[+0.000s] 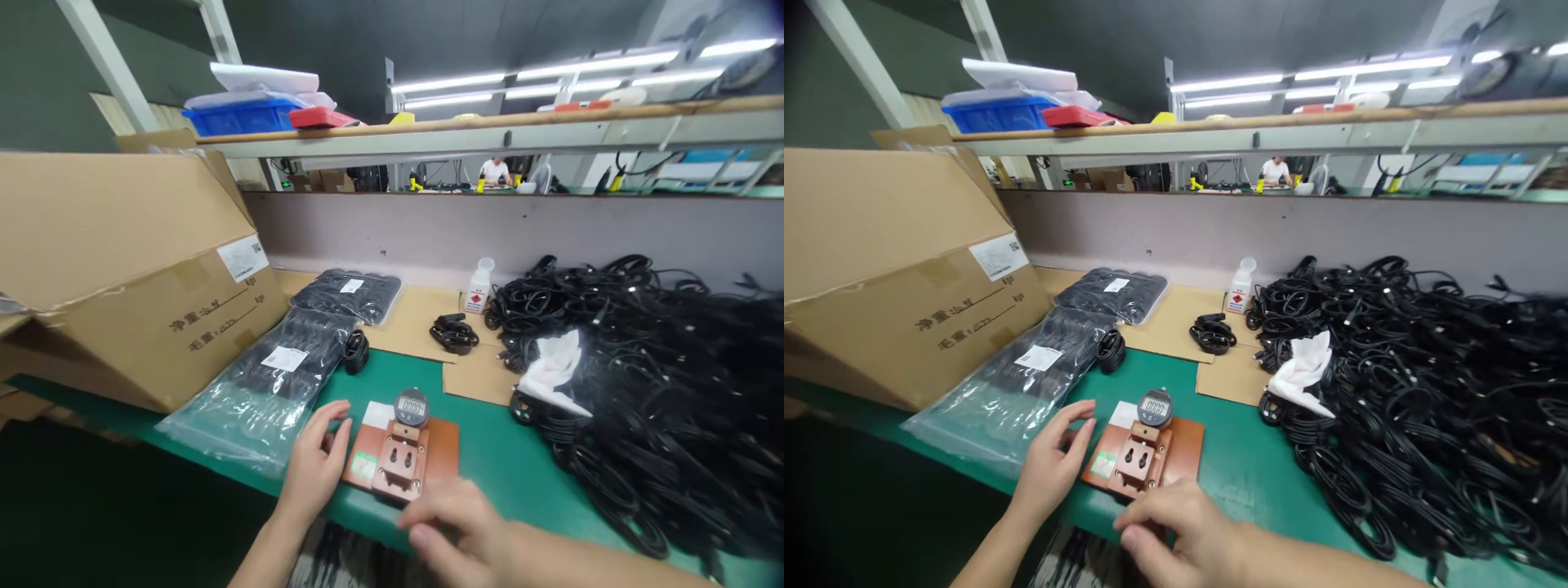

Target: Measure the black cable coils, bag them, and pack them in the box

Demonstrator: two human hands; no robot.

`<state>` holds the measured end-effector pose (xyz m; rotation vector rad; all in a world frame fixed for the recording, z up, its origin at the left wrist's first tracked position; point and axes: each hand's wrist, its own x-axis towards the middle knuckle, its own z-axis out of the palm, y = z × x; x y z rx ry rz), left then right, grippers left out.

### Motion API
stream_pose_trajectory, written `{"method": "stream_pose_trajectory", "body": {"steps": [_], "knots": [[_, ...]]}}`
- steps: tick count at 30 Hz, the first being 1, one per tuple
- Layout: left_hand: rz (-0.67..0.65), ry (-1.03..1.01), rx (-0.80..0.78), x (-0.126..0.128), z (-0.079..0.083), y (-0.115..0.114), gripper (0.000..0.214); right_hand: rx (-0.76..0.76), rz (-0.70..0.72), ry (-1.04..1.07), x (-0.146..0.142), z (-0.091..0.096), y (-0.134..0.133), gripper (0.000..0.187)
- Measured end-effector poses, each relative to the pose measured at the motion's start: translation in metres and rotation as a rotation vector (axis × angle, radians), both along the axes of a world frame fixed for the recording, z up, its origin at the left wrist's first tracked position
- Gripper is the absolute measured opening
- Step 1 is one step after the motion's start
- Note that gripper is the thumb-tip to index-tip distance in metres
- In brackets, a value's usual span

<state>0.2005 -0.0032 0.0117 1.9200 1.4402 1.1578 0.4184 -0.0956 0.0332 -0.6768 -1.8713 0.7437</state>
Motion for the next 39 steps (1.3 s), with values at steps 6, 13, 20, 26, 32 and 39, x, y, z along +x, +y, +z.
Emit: {"method": "stream_pose_trajectory", "body": {"steps": [6,13,20,26,32,39], "knots": [[0.038,-0.164,-0.120,-0.008,-0.003,0.006,0.027,-0.319,-0.587,-0.190,0.041,0.017,0.082,0.035],[-0.021,-0.136,-0.028,-0.011,-0.005,0.008,0.023,-0.310,-0.928,-0.415,0.091,-0.008,0.164,0.020],[-0.056,-0.152,0.063,-0.014,-0.009,0.008,0.022,-0.332,-0.987,-0.319,0.072,-0.019,0.170,0.020],[-0.082,-0.213,0.087,-0.015,-0.012,0.009,0.020,-0.339,-0.978,0.084,0.074,0.009,0.126,0.019],[-0.131,-0.288,0.069,-0.015,-0.018,0.015,0.021,-0.410,-0.813,0.545,0.041,0.028,0.020,0.031],[-0.289,-0.352,0.000,-0.025,0.002,-0.020,0.034,-0.614,-0.562,0.860,-0.057,0.018,-0.042,0.024]]}}
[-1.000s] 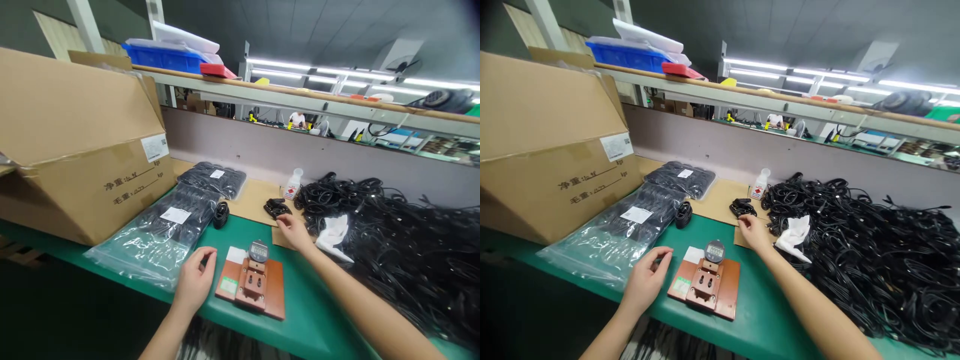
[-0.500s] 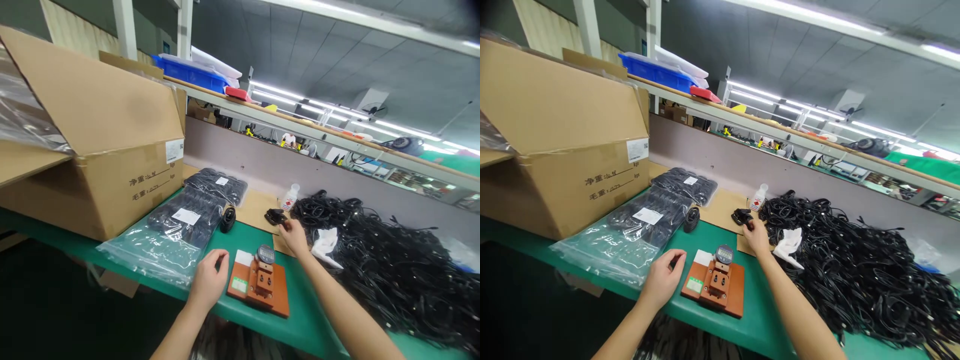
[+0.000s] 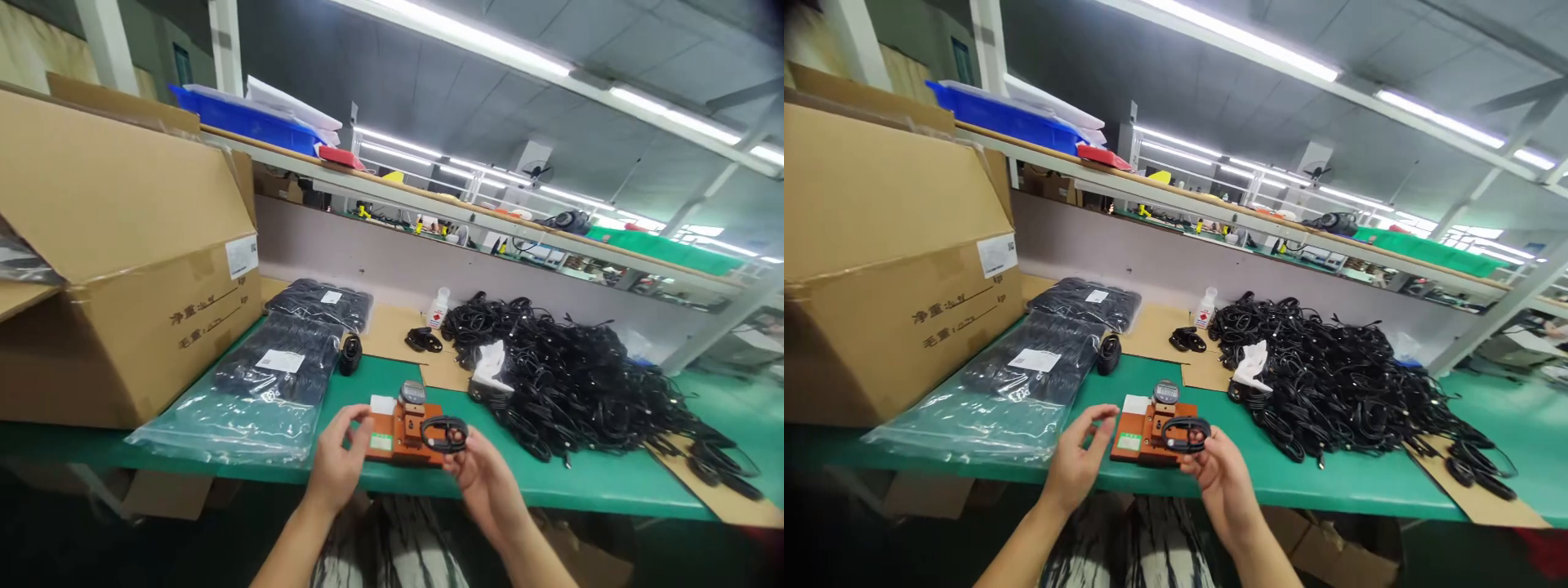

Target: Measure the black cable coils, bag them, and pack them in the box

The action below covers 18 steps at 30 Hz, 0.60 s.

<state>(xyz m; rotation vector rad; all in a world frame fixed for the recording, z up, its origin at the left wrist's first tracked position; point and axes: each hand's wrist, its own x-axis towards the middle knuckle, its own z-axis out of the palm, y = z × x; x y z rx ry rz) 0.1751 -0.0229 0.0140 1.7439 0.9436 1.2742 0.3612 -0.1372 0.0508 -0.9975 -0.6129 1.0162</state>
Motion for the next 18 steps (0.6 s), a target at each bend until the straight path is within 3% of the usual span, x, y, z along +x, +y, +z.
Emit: {"method": "stream_pose_trajectory", "body": {"steps": [3,4,7,10,12,15,18], "knots": [[-0.302,-0.322,-0.105,0.002,0.012,-0.047,0.056,-0.019,0.134,0.334,-0.046,-0.012,-0.014,0.024],[-0.335,-0.432,-0.159,0.005,0.014,-0.062,0.064,-0.027,0.175,0.392,-0.058,-0.016,-0.019,0.023],[-0.227,-0.591,-0.371,0.019,0.012,-0.096,0.048,-0.052,0.244,0.370,-0.079,-0.023,-0.031,0.025],[-0.130,-0.672,-0.586,0.032,0.003,-0.111,0.042,-0.123,0.214,0.076,-0.075,-0.031,-0.036,0.033],[-0.100,-0.734,-0.630,0.037,-0.001,-0.114,0.044,-0.118,0.206,-0.236,-0.066,-0.040,-0.037,0.034],[-0.002,-0.795,-0.616,0.043,0.002,-0.116,0.055,0.037,0.252,-0.610,-0.057,-0.060,-0.039,0.031],[0.059,-0.792,-0.752,0.046,0.013,-0.113,0.066,0.184,0.270,-0.706,-0.056,-0.079,-0.042,0.028]]}}
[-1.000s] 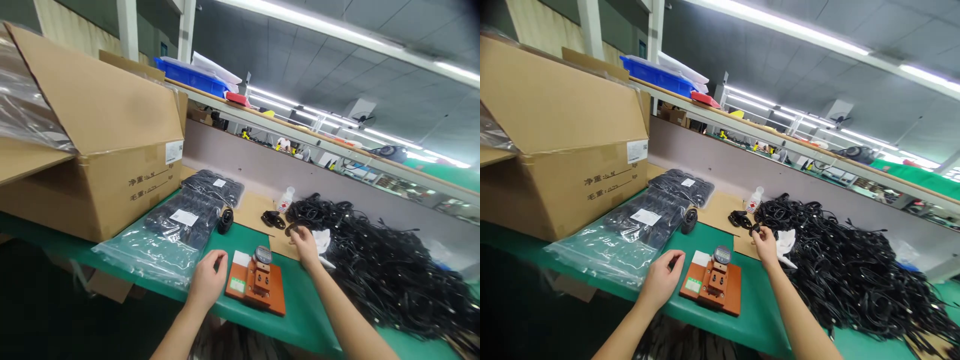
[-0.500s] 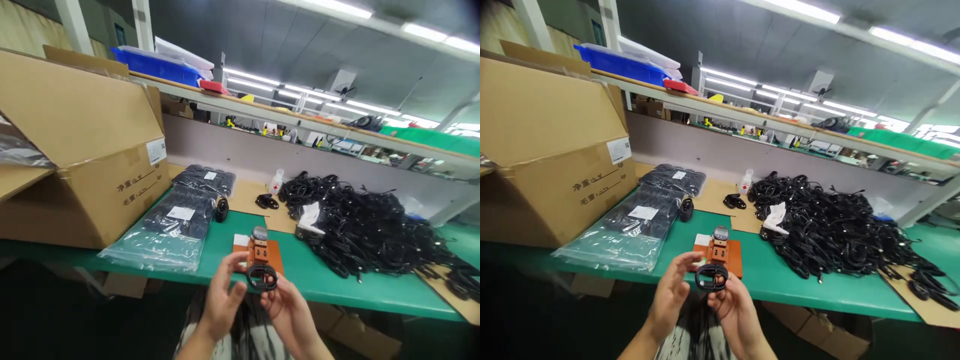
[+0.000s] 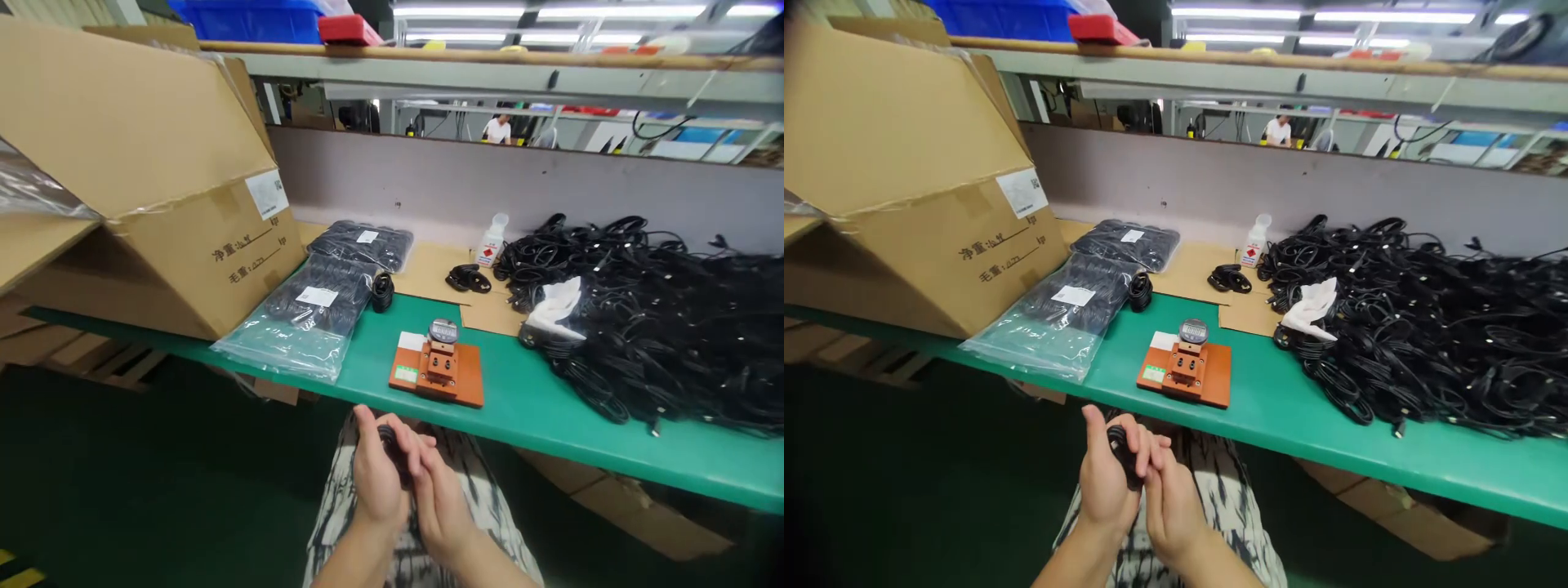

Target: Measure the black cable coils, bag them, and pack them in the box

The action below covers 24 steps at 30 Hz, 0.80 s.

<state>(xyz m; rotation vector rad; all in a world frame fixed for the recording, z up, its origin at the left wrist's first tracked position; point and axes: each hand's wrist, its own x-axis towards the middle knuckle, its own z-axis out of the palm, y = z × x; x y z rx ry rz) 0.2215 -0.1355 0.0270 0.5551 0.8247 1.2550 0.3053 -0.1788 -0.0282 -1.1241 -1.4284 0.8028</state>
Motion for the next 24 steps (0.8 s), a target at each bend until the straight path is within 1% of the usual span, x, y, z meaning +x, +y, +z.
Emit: {"method": "stream_pose_trajectory", "body": {"steps": [2,4,6,10,14,16,19,21,24], "knots": [[-0.070,0.020,-0.060,0.001,0.006,0.002,0.068,-0.003,0.001,0.019,-0.001,-0.006,-0.002,0.028],[-0.129,0.061,-0.037,0.001,0.008,0.004,0.069,-0.047,-0.002,0.039,-0.001,-0.008,-0.005,0.030],[-0.161,0.101,0.005,0.000,0.006,0.003,0.070,-0.088,-0.003,0.052,0.000,-0.007,-0.009,0.034],[-0.245,0.166,0.025,-0.002,-0.002,0.000,0.067,-0.170,0.017,0.065,0.002,-0.007,-0.018,0.039],[-0.399,0.388,0.131,-0.005,-0.008,-0.006,0.051,-0.207,0.002,0.156,0.003,-0.012,-0.024,0.041],[-0.447,0.493,0.129,-0.006,-0.010,-0.010,0.053,-0.218,-0.015,0.209,0.004,-0.014,-0.027,0.042],[-0.467,0.577,0.107,-0.010,-0.010,-0.015,0.054,-0.253,-0.009,0.232,0.006,-0.015,-0.030,0.045],[-0.465,0.677,0.158,-0.015,-0.010,-0.016,0.055,-0.281,-0.038,0.264,0.008,-0.014,-0.033,0.045],[-0.446,0.849,0.266,-0.024,-0.009,-0.016,0.060,-0.325,-0.149,0.394,0.015,-0.009,-0.034,0.038]]}}
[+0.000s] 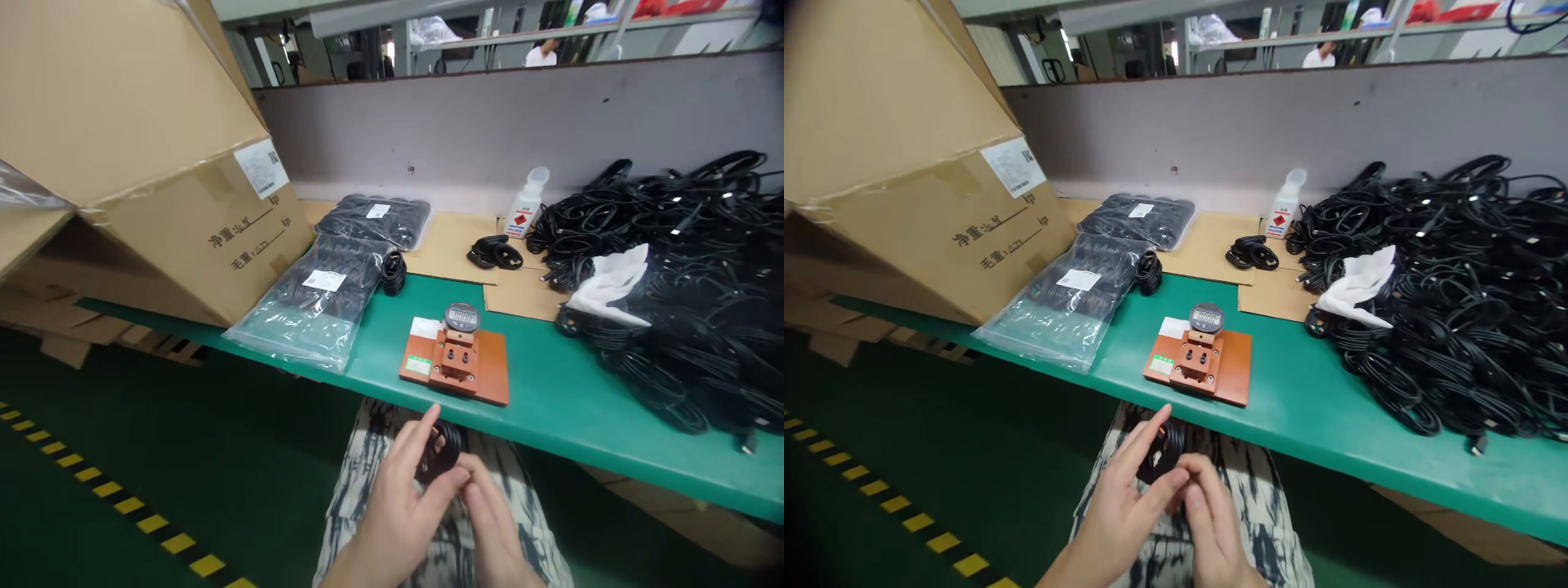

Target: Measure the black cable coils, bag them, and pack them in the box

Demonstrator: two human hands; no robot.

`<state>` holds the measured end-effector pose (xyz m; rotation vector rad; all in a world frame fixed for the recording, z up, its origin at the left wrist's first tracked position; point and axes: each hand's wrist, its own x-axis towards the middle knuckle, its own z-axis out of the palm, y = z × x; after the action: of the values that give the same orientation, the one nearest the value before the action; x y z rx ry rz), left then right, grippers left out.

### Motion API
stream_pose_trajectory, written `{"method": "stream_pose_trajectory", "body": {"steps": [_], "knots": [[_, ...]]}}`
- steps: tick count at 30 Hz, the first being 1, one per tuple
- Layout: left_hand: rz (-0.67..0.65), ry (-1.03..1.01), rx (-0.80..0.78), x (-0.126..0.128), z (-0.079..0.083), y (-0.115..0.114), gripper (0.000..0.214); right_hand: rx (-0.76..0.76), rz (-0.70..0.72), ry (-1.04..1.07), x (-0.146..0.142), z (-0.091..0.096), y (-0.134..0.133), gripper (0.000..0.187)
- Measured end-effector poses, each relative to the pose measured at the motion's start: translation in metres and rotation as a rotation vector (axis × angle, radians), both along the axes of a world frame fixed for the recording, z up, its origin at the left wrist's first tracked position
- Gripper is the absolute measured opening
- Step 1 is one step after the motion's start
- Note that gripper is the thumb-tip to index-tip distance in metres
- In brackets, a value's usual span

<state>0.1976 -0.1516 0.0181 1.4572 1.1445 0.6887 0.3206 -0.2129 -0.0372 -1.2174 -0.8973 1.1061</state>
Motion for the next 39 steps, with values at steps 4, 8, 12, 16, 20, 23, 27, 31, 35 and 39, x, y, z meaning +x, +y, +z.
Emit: {"method": "stream_pose_trajectory", "body": {"steps": [4,8,12,16,20,23,27,31,35,39], "knots": [[-0.003,-0.033,0.031,-0.004,-0.004,-0.002,0.066,0.017,-0.085,0.088,0.014,0.017,0.007,0.033],[-0.004,-0.064,0.099,0.001,-0.009,-0.005,0.045,0.009,-0.033,0.065,0.021,0.031,0.015,0.031],[0.035,-0.031,0.274,0.005,-0.011,-0.007,0.039,-0.051,-0.063,0.154,0.020,0.028,0.018,0.030],[0.096,-0.045,0.256,0.006,-0.018,-0.011,0.034,-0.083,-0.102,0.183,0.016,0.025,0.018,0.032],[0.081,-0.047,0.303,0.005,-0.021,-0.011,0.025,-0.091,-0.095,0.116,0.016,0.026,0.019,0.032],[0.070,-0.068,0.279,0.004,-0.019,-0.009,0.025,-0.105,-0.087,0.113,0.019,0.022,0.019,0.031],[0.090,-0.129,0.148,0.004,-0.018,-0.007,0.016,-0.096,-0.053,0.175,0.021,0.016,0.019,0.035],[0.127,-0.235,-0.014,0.006,-0.017,-0.004,0.019,-0.061,-0.022,0.050,0.024,0.024,0.024,0.029],[0.161,-0.317,-0.169,0.009,-0.015,-0.002,0.030,-0.002,-0.005,0.008,0.024,0.033,0.032,0.026],[0.176,-0.291,-0.153,0.010,-0.017,-0.001,0.032,-0.031,-0.010,0.093,0.020,0.030,0.035,0.029]]}}
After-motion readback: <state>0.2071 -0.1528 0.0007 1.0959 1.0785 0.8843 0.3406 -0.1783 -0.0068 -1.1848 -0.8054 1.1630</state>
